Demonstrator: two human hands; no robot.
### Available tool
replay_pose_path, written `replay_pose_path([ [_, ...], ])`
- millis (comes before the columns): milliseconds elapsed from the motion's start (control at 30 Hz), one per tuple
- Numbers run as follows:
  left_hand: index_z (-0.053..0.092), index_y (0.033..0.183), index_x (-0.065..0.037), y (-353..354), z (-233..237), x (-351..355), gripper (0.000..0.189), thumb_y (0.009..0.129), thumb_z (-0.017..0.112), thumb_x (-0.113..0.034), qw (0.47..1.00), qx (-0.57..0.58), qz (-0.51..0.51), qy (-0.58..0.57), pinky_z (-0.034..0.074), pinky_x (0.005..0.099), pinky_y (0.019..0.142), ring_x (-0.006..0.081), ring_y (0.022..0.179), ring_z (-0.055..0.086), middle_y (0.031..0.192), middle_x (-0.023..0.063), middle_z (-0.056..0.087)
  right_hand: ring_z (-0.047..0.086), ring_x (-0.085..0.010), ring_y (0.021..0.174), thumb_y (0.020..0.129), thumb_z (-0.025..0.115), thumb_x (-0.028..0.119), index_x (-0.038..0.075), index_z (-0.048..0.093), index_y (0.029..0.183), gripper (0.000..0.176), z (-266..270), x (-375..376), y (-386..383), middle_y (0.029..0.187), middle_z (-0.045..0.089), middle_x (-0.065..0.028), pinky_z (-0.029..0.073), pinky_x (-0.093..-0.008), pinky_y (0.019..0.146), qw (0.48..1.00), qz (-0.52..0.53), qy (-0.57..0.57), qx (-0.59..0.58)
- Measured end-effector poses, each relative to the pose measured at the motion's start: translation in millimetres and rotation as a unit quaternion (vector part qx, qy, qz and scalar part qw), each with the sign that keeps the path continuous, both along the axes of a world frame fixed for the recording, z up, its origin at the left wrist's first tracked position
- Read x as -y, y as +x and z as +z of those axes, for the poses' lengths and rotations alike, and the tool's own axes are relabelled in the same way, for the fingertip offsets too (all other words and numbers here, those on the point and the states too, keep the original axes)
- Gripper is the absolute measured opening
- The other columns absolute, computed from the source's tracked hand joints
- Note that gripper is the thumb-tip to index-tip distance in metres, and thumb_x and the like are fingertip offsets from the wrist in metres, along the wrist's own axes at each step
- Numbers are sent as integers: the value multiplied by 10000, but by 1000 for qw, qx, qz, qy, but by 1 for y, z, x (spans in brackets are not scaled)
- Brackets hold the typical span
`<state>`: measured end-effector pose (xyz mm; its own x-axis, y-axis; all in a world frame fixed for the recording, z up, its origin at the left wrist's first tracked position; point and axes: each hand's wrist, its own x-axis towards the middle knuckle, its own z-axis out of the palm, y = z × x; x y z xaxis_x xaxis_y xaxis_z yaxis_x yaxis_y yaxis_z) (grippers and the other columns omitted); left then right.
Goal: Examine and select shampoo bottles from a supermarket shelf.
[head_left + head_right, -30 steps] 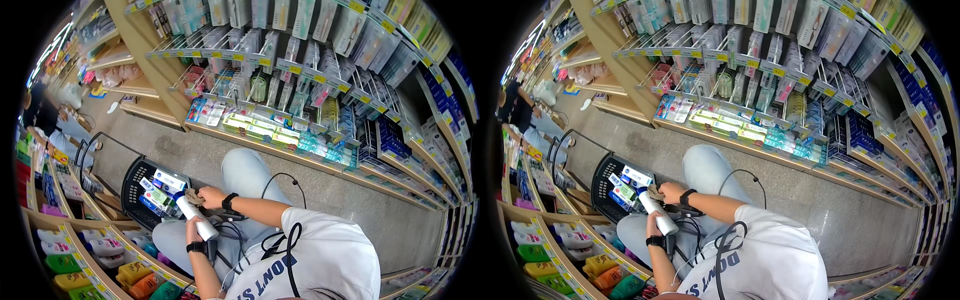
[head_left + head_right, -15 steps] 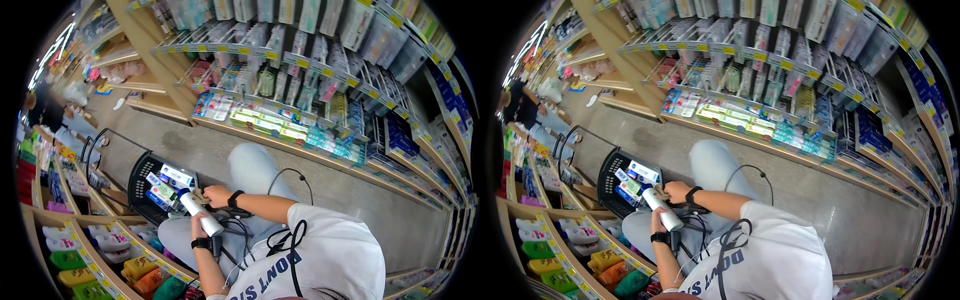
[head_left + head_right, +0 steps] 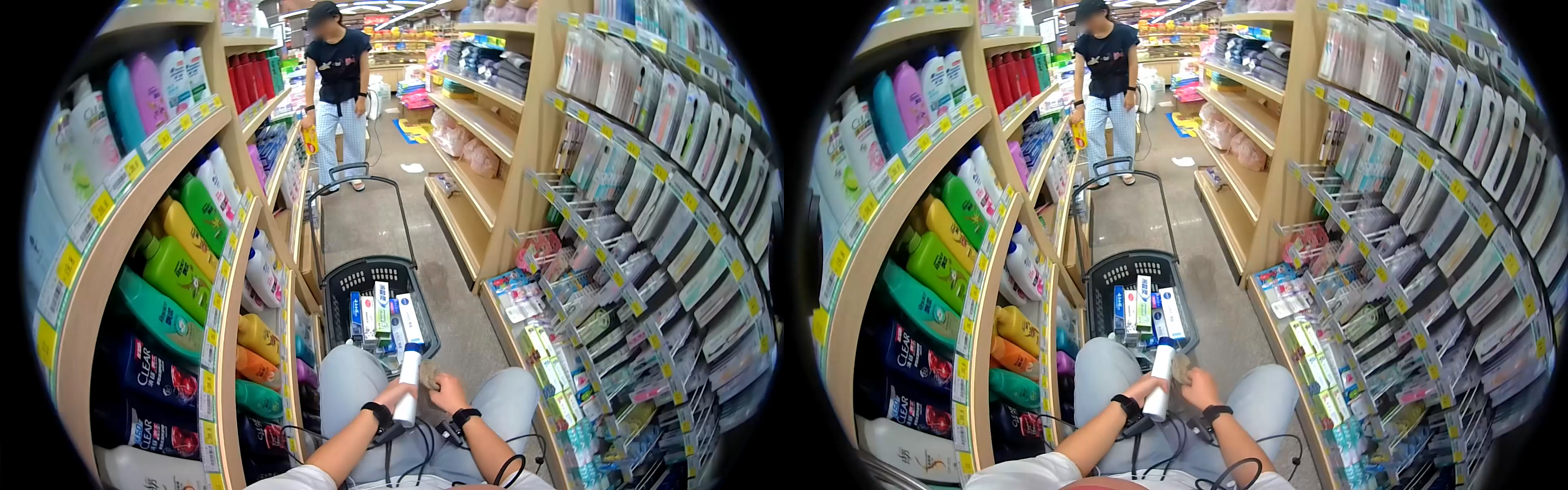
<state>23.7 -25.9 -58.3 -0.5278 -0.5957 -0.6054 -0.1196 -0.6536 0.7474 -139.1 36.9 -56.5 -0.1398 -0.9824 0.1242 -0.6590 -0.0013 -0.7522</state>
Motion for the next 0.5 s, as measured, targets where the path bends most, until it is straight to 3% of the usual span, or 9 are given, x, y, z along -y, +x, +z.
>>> replay_pose_path([
  [267,505,861,-38,-1,-9,-2,316,566,592,-107,1000,-6,5,-24,442,317,537,199,616,527,717,79,526,522,-405,760,608,575,110,-36,567,737,194,12,-1,9,785,539,-214,439,-414,659,999,-35,-7,14],
  [367,509,859,-34,0,2,-6,322,560,590,-121,1000,-11,6,-24,426,312,520,196,603,514,710,81,520,573,-324,758,637,599,68,-39,591,773,173,3,0,6,810,581,-163,454,-354,657,1000,-21,-19,5],
  [500,509,874,-40,2,4,-4,313,576,583,-99,1000,-15,19,3,440,304,531,188,602,525,713,71,531,577,-164,797,691,628,20,-43,620,832,155,-11,5,-1,875,616,-68,450,-278,681,959,53,-24,278],
])
